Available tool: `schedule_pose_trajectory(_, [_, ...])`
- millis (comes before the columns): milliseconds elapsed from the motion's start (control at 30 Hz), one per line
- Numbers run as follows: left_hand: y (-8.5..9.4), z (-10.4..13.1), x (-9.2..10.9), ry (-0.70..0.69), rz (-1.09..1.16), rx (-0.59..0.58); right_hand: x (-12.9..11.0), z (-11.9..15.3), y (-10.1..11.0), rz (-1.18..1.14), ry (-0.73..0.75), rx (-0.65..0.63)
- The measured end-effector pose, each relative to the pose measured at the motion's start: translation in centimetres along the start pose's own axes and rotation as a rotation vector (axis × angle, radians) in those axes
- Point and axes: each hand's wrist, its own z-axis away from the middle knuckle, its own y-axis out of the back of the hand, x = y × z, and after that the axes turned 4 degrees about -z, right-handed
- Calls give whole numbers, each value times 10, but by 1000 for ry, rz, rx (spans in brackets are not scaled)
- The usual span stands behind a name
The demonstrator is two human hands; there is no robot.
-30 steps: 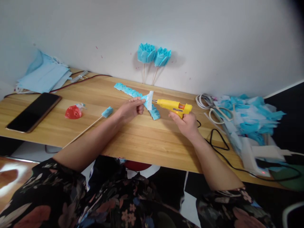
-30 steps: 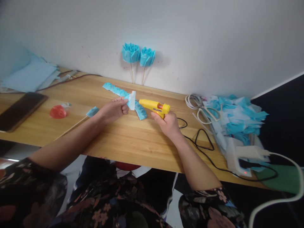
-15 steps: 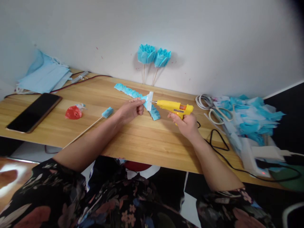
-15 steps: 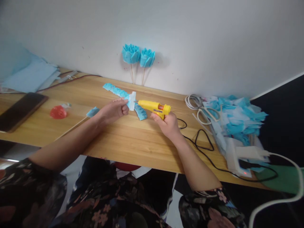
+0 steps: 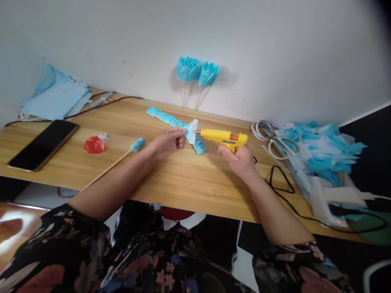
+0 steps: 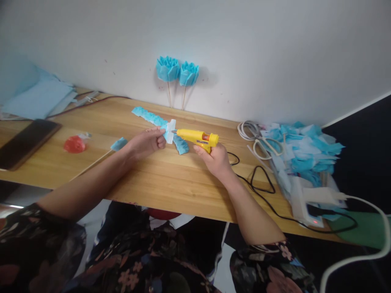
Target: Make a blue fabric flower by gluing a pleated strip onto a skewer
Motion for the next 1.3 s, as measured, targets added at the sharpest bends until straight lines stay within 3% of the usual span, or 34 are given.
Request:
schedule_pose_trajectory(333, [6, -3, -4, -7, 10, -39, 1, 0, -1, -9, 7, 13])
schedule_pose_trajectory(533, [6, -4, -4, 11, 61, 11, 3, 0, 0, 11, 14, 22])
schedule_pose_trajectory(1300, [8, -5, -4, -1, 141, 23, 5, 1, -1, 17, 39, 29])
